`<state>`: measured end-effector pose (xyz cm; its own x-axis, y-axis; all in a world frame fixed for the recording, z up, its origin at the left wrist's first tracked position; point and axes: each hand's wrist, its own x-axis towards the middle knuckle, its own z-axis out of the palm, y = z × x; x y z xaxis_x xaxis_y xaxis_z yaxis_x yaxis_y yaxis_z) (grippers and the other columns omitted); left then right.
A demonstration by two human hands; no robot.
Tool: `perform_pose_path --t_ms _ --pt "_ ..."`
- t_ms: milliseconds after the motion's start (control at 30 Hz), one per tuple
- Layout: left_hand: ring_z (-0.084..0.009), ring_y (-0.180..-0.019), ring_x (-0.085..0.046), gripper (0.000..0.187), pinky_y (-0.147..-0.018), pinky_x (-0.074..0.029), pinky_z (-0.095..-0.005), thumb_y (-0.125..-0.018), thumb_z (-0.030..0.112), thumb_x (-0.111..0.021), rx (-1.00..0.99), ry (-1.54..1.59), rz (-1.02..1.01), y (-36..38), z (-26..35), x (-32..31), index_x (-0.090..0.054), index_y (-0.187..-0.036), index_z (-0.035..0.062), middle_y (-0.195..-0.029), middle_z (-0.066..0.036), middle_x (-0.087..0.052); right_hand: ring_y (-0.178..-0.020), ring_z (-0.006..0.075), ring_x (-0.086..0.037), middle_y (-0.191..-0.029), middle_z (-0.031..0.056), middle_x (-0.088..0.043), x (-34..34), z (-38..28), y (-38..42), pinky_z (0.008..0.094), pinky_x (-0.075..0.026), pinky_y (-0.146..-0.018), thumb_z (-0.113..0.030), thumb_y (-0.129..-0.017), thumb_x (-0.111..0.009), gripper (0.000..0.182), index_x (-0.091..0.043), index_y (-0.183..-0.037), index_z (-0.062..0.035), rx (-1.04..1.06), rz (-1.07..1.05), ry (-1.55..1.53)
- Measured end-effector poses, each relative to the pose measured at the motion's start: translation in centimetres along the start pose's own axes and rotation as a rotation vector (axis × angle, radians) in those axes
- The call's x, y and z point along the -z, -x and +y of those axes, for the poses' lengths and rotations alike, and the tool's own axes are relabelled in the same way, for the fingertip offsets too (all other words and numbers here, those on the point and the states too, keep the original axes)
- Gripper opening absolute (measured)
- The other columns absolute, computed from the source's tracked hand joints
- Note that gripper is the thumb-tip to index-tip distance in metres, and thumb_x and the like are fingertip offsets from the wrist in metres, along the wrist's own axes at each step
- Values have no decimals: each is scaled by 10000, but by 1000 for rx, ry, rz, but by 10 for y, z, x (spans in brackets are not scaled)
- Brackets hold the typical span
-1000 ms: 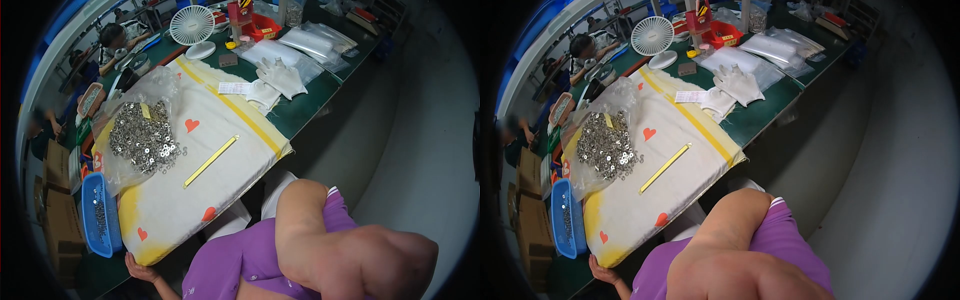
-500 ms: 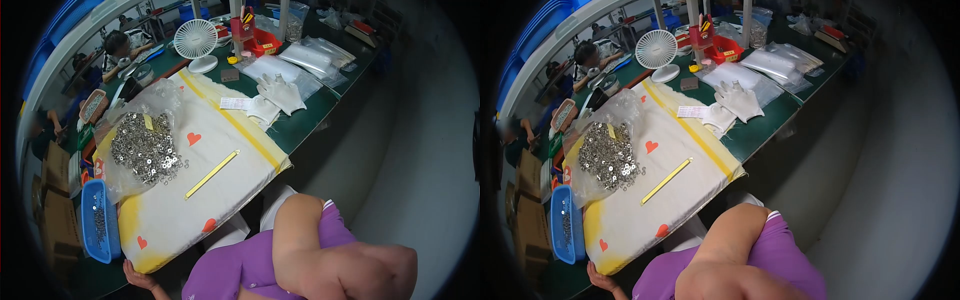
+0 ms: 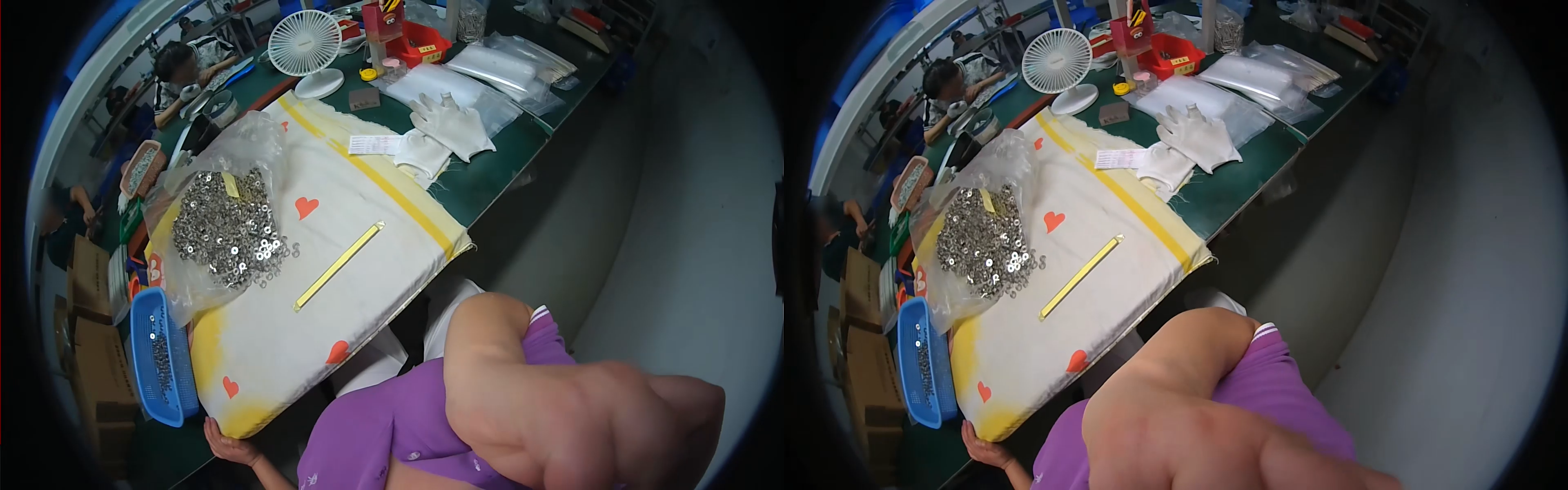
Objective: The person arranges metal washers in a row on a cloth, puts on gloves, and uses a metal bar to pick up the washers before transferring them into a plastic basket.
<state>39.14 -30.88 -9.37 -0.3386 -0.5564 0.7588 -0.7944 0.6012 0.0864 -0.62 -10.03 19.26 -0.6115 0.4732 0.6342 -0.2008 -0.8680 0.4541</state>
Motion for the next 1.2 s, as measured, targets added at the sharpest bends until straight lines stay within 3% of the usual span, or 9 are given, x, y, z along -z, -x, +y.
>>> perform_pose_path --t_ms 100,167,300,367,400,467,533,600,1200 --pt "-359 -1055 -575 569 -911 -421 -450 -981 381 -217 -1 -12 -2 2 -2 0 -604 -1080 -24 -1126 -179 -620 -565 97 -516 -779 -13 -495 -2 25 -9 198 -469 -494 115 -696 -686 267 -542 -700 -111 164 -125 -198" --pt "-356 -1057 -574 565 -910 -420 -452 -981 376 -216 6 -31 -4 3 -2 0 -605 -1085 -22 -1129 -176 -619 -503 109 -497 -714 -2 -491 -24 45 -18 201 -437 -424 100 -712 -673 272 -528 -647 -120 666 223 -350" --pt "-355 -1055 -574 557 -909 -419 -455 -979 368 -220 6 -51 -18 2 1 2 -605 -1085 -21 -1128 -176 -619 -467 119 -484 -681 18 -490 -26 30 -12 209 -397 -372 99 -725 -654 271 -518 -610 -105 588 249 -439" --pt "-357 -1056 -571 545 -914 -414 -457 -972 359 -231 17 -35 -7 2 1 2 -605 -1082 -21 -1125 -178 -619 -539 127 -530 -726 30 -515 -15 8 -1 214 -488 -440 117 -720 -646 233 -535 -644 -73 -51 234 -72" --pt "-357 -1056 -571 545 -914 -414 -457 -972 359 -231 22 -46 -2 1 1 2 -605 -1082 -21 -1125 -178 -619 -539 127 -530 -726 30 -515 -2 -4 -5 214 -488 -440 117 -720 -646 233 -535 -644 -73 -55 241 -81" --pt "-359 -1064 -565 540 -921 -408 -458 -964 356 -236 22 34 1 -1 4 2 -606 -1077 -21 -1125 -180 -619 -812 186 -544 -881 89 -492 31 -28 -11 325 -559 -664 50 -775 -601 117 -567 -830 -47 -645 -3 -8" --pt "-362 -1069 -560 538 -927 -404 -460 -958 352 -236 40 19 6 -3 9 4 -606 -1070 -22 -1122 -183 -618 -863 180 -540 -975 70 -436 71 -2 1 341 -546 -765 129 -762 -579 386 -428 -1047 -82 -643 -152 329" --pt "-362 -1073 -558 536 -928 -403 -458 -957 348 -235 37 -17 -22 -3 9 5 -607 -1062 -23 -1124 -184 -616 -936 116 -491 -1056 40 -398 103 8 7 314 -526 -823 191 -735 -564 475 -398 -1090 -78 -820 -79 420" --pt "-346 -1091 -550 516 -939 -383 -442 -946 337 -245 60 -33 -23 -2 12 5 -602 -1073 -12 -1132 -169 -614 -839 97 -483 -936 32 -454 140 13 23 273 -463 -825 130 -756 -572 385 -423 -1056 -61 -1020 115 553"
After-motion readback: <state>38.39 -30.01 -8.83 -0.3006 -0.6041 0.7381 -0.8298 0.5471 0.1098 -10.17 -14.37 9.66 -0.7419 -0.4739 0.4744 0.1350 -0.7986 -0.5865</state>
